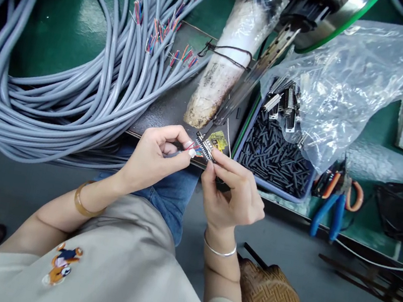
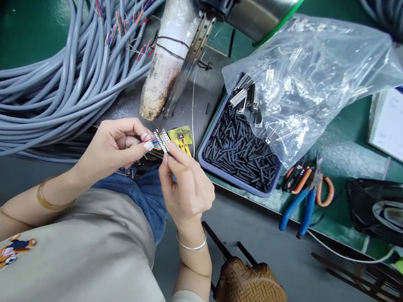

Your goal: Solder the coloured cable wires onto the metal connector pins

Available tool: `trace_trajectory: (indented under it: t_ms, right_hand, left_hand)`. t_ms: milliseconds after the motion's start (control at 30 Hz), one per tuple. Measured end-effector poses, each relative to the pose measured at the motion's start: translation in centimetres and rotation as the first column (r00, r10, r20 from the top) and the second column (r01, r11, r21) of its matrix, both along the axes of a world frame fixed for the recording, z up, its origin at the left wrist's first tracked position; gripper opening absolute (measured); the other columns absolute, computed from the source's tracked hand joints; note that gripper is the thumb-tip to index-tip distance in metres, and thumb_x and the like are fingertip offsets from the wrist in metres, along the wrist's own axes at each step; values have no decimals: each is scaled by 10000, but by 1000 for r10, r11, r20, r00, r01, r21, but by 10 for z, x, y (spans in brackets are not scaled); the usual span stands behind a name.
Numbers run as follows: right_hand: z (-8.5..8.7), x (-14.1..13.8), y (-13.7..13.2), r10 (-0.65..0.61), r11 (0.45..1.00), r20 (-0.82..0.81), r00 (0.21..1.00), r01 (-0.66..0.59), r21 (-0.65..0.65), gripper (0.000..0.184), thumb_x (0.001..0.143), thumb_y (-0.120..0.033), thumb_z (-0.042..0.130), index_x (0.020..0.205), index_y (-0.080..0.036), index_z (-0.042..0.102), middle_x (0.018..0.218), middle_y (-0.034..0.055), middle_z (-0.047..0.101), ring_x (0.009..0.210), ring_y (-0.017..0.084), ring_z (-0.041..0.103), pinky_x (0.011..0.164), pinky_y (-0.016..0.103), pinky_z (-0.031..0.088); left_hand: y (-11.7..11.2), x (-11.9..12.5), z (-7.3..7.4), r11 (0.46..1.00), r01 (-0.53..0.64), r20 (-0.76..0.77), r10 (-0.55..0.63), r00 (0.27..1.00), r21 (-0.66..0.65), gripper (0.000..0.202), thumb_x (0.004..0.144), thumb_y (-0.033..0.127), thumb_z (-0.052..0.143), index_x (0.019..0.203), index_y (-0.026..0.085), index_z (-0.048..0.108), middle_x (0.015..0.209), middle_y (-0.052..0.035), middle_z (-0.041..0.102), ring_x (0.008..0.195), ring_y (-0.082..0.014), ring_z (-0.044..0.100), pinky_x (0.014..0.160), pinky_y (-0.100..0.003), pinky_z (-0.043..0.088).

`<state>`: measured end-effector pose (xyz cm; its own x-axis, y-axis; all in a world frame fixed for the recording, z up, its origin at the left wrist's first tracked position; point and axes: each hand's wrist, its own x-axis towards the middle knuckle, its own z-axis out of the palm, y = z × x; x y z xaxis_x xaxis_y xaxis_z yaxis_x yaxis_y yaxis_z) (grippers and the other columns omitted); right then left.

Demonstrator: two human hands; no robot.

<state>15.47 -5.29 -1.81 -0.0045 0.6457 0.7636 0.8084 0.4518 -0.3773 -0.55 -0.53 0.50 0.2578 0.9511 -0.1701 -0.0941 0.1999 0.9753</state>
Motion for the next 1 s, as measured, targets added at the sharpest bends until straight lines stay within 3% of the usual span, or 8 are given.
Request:
trace_trajectory:
  t_ms: [200,267,467,1000]
  right_hand:
    - [5,-6,-3,6,971,-372,928,-94,-220,129,869,-108,727,882,-223,670,951,13,799,884,167,777,718,292,641]
    - [5,-9,-4,-1,970,-338,941,-81,-228,125,874,-113,722,887,-229,676,944,6,798,866,163,776,684,279,634]
    - [0,-13,-3,0,996,-108,994,-10,-91,187,859,-93,740,947,-244,673,975,3,810,851,156,778,768,294,640]
    - [2,-9,4,64,992,-100,993,-74,-100,213,849,-64,711,903,-235,596,1048,34,809,884,154,778,761,277,632]
  left_hand:
    - [-7,-3,-2,998,2,35,0,999,-55,139,709,203,765,698,155,636,469,53,525,342,-42,423,344,-163,350]
    - [-8,-2,-2,998,-35,36,37,999,-43,157,697,190,769,669,156,619,481,54,522,345,-29,398,334,-155,318]
    - [-7,3,-2,993,-112,60,110,992,26,177,691,173,760,664,160,585,596,38,566,408,-18,415,354,-147,299]
    - [-4,7,-4,977,-189,48,185,981,94,185,709,191,757,706,163,574,665,45,575,454,-14,454,411,-138,348]
